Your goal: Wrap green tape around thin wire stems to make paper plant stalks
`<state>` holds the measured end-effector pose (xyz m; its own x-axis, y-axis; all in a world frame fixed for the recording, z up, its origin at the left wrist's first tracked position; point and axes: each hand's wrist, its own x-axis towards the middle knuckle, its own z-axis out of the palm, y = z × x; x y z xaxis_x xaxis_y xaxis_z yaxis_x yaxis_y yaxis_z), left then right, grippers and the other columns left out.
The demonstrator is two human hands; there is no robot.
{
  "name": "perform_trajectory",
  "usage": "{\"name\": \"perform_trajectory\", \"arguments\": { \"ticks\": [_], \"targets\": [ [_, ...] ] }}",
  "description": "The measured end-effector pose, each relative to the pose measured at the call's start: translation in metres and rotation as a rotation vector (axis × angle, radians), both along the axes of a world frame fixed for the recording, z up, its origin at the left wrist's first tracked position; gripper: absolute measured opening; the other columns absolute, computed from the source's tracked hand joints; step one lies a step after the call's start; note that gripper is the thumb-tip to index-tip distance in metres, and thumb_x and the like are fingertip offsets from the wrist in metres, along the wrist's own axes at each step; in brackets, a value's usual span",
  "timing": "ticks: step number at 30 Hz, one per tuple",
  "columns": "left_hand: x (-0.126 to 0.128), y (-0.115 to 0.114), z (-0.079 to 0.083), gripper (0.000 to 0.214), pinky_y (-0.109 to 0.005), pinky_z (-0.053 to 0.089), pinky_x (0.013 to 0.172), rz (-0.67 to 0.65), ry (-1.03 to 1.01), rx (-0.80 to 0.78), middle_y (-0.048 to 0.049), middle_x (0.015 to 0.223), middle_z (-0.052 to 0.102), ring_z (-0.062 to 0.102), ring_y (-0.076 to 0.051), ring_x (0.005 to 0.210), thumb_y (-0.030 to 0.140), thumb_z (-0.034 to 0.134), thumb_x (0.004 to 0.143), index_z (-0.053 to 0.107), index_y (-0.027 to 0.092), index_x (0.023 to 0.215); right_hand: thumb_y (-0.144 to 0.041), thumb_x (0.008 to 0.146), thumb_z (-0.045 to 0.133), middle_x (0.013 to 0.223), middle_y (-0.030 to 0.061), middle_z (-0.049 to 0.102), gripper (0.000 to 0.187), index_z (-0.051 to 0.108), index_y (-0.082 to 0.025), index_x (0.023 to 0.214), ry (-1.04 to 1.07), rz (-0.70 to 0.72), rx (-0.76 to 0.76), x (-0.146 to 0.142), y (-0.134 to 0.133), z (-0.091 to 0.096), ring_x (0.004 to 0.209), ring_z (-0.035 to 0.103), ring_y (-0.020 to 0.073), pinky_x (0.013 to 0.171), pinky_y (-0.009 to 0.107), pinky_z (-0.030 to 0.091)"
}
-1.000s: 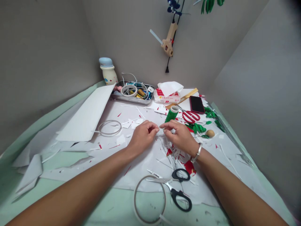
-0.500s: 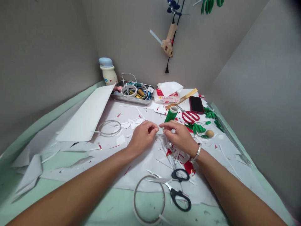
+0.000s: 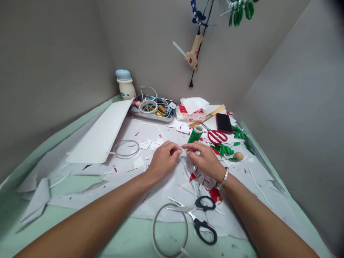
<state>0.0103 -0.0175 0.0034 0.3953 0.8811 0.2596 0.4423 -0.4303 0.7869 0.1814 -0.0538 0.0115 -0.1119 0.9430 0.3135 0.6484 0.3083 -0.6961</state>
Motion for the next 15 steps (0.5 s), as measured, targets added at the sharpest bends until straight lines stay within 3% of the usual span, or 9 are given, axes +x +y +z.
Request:
{"name": "perform_trajectory", "arguments": {
  "ticks": [5,10,15],
  "targets": [
    [-0.0019,0.0017,-0.0014,0.016,-0.026,0.041,0.067,0.013,0.007,0.01,-0.0007,0.078,0.058,0.054,-0.014,0.072,0.026,0.051,0.082,0.064,0.019,0.08,-0.007,0.076,0.051,0.075,0.0003,0.056,0.033,0.071,-0.022,0.098,-0.141,0.029,0.006,-0.0017,-0.0024,0.0007,0.069,0.054,0.013,0.067,0.026,0.042],
    [-0.0041,0.0039,0.0001,0.016,-0.026,0.041,0.067,0.019,-0.009,-0.007,-0.0003,0.078,0.059,0.055,-0.014,0.073,0.026,0.05,0.083,0.064,0.019,0.08,-0.01,0.078,0.051,0.078,-0.0002,0.058,0.029,0.07,-0.02,0.098,0.055,0.087,-0.107,0.0026,-0.0008,0.0048,0.07,0.055,0.0117,0.066,0.024,0.043],
    [-0.0023,0.0023,0.0009,0.017,-0.026,0.042,0.068,0.008,-0.027,-0.035,-0.0014,0.081,0.061,0.056,-0.014,0.074,0.027,0.052,0.081,0.066,0.019,0.08,-0.016,0.082,0.052,0.081,0.0013,0.059,0.026,0.069,-0.019,0.1,0.125,-0.005,-0.043,-0.0027,0.0007,-0.0014,0.076,0.057,0.0139,0.072,0.027,0.044]
  ]
}}
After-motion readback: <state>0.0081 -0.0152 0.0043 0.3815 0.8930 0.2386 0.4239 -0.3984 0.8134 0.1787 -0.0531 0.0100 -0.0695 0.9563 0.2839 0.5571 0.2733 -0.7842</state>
